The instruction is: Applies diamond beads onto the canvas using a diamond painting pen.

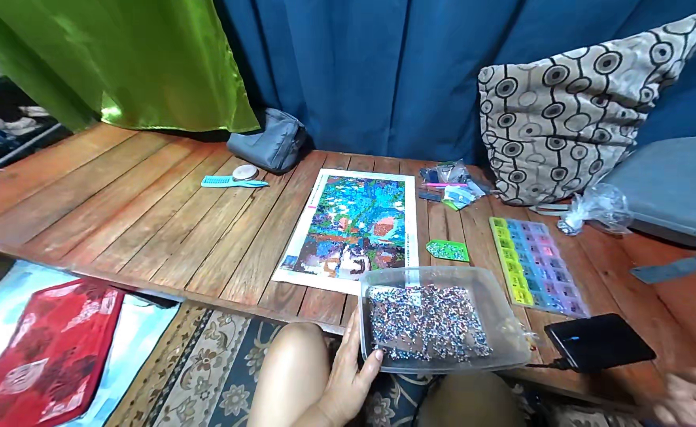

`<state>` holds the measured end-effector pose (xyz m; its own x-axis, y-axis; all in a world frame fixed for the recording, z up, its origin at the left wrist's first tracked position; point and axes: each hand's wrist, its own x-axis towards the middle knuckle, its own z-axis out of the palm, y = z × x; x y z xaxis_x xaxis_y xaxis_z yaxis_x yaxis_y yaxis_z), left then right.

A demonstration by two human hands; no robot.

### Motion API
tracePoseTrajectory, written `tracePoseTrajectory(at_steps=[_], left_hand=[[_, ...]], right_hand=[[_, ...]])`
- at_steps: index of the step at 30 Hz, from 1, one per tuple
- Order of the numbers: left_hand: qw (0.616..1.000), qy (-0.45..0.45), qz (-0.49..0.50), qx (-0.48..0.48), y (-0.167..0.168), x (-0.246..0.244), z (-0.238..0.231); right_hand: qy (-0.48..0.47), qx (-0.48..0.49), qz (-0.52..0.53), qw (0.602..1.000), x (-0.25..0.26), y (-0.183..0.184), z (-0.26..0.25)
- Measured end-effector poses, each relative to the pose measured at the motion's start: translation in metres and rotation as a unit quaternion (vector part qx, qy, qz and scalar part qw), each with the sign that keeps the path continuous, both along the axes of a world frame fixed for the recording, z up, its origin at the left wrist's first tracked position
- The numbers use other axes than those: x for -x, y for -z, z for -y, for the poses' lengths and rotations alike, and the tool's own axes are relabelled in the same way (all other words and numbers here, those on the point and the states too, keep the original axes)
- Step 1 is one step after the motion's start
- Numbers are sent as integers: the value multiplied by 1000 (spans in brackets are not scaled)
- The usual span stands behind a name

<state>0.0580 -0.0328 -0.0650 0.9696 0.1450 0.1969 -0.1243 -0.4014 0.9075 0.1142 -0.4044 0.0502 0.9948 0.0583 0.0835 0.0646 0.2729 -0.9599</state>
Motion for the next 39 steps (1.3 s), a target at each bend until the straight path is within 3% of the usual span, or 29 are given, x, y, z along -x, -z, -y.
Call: tracePoseTrajectory(at_steps=[3,8,14,21,39], left_hand=[[1000,0,2,4,0,0,0],[1000,2,-9,5,0,0,0],[1000,5,0,9,1,-1,1],[1000,0,-4,10,-1,0,2],[1000,-8,-2,0,4,-1,3]], right_hand=[[-9,121,25,992,-10,-8,-47],[36,193,65,978,-26,5,-132],[-34,236,37,970,-51,31,-179],[-51,341,19,939,-72,44,-192],[-18,383,7,924,-69,52,-189]])
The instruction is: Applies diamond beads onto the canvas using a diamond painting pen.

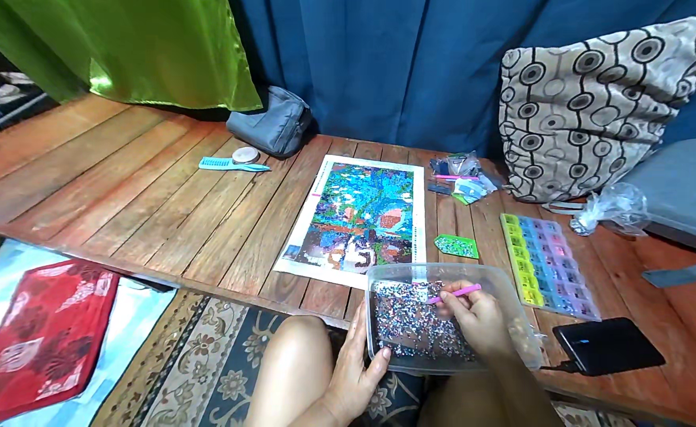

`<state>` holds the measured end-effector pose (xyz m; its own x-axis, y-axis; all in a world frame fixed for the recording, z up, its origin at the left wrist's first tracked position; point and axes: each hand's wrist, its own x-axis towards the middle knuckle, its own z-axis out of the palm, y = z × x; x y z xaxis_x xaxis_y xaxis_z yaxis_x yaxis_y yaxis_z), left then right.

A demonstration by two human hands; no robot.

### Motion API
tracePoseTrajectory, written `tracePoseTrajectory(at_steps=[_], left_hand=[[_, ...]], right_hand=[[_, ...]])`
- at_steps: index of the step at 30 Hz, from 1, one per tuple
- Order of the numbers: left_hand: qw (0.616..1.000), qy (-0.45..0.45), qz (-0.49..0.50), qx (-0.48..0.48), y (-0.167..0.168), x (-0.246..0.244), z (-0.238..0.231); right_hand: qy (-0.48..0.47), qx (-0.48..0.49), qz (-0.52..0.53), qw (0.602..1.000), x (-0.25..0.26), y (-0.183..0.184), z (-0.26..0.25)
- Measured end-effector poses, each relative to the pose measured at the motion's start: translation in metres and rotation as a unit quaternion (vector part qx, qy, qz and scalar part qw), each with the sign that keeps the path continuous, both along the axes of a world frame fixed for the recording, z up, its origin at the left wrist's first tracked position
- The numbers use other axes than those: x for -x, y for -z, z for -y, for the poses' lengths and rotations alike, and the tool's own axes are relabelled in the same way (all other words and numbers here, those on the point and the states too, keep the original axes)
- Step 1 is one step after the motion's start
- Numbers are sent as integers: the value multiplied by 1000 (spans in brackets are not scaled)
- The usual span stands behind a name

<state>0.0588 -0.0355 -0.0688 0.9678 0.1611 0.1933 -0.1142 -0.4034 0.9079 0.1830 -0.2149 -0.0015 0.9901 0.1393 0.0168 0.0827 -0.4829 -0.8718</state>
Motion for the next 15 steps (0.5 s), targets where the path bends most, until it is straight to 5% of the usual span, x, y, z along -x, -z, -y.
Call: tracePoseTrajectory(at_steps=[15], left_hand=[[1000,0,-4,3,-3,0,1]], right_hand=[[-7,24,6,1000,1,-2,-2]])
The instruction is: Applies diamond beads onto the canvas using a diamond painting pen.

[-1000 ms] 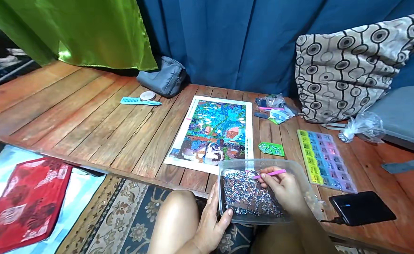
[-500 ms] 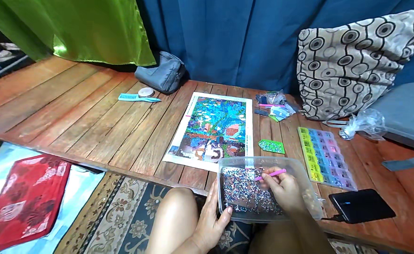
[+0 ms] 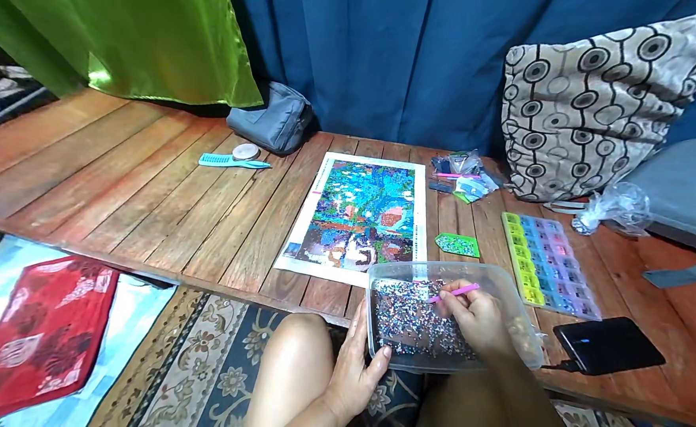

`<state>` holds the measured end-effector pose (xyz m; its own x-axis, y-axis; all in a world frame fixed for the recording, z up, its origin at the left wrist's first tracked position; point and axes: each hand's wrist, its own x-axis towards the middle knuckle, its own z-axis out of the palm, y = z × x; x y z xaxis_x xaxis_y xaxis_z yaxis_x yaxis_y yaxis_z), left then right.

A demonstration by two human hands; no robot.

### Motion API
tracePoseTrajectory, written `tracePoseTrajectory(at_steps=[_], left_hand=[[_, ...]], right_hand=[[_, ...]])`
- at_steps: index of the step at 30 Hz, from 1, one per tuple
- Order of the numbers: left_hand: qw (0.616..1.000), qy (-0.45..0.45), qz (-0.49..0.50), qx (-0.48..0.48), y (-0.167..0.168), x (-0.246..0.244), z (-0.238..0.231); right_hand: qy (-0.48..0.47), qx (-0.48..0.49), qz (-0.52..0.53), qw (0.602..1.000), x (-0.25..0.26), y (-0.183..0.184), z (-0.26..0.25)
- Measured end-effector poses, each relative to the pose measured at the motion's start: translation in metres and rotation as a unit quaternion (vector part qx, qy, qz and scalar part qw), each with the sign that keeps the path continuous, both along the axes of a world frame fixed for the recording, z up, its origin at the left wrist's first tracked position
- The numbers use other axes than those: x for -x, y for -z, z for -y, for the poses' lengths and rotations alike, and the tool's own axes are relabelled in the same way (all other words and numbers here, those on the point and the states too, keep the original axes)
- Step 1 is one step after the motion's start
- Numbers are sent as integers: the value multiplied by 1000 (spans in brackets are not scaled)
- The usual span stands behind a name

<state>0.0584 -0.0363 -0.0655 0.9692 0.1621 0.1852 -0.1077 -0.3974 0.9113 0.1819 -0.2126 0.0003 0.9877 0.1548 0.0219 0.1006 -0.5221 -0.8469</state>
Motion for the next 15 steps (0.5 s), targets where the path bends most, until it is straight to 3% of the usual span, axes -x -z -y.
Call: tracePoseTrajectory(at_steps=[6,15], left_hand=[[1000,-4,4,3,3,-1,0],[1000,5,7,4,1,-1,-1]], right_hand=[[-26,15,21,999,-2,4,2],[-5,-52,-5,999,-1,4,5]])
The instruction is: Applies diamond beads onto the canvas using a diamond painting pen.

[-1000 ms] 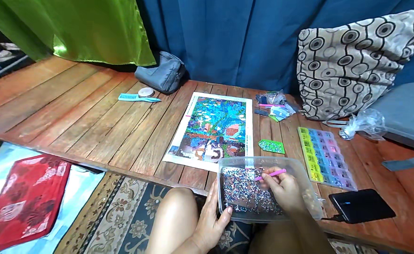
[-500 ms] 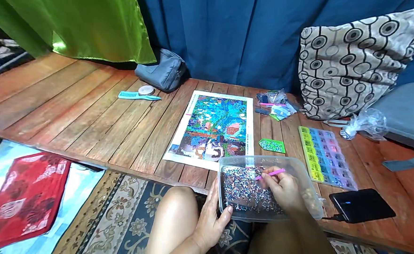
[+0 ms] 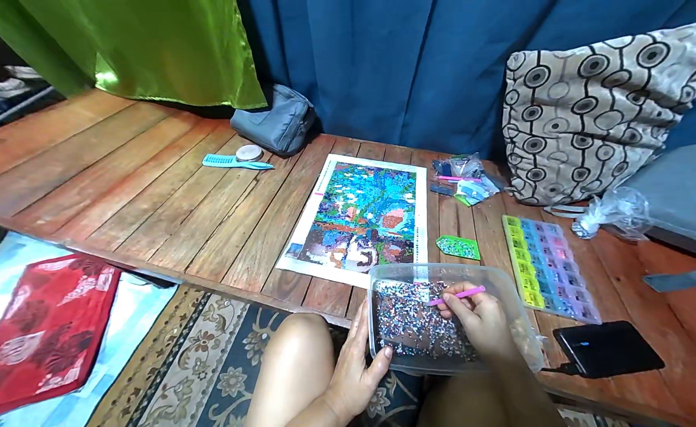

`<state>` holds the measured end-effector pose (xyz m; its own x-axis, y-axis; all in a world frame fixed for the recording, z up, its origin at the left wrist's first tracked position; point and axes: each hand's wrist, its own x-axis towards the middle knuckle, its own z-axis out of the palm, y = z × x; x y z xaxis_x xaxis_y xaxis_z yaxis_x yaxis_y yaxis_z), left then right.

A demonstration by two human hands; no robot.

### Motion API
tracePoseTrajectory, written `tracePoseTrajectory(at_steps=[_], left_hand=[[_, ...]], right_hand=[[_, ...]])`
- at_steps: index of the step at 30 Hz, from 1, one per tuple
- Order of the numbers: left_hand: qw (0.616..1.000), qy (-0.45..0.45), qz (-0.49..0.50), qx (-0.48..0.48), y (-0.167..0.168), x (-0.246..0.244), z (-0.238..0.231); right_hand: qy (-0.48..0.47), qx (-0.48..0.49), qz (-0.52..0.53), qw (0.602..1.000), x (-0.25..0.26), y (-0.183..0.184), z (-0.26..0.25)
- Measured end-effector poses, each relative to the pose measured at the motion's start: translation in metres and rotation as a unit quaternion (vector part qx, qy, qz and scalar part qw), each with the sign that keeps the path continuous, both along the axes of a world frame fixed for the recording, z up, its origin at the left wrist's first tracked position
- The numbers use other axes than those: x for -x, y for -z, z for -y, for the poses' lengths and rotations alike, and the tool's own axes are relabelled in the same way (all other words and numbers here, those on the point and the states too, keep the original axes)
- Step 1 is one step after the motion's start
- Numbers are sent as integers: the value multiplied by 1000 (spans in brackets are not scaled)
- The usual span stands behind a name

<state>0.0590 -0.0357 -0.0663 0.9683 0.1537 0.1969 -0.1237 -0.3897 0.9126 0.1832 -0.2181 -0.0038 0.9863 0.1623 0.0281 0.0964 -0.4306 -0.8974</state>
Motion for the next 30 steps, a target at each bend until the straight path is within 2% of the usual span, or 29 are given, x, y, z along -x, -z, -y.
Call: tracePoseTrajectory(at_steps=[14,30], left_hand=[[1000,-4,-6,3,-4,0,1],[1000,-3,-10,17,-5,0,2]], right_hand=[[22,-32,-29,999,0,-5,3],[0,14,-31,999,-4,1,1]])
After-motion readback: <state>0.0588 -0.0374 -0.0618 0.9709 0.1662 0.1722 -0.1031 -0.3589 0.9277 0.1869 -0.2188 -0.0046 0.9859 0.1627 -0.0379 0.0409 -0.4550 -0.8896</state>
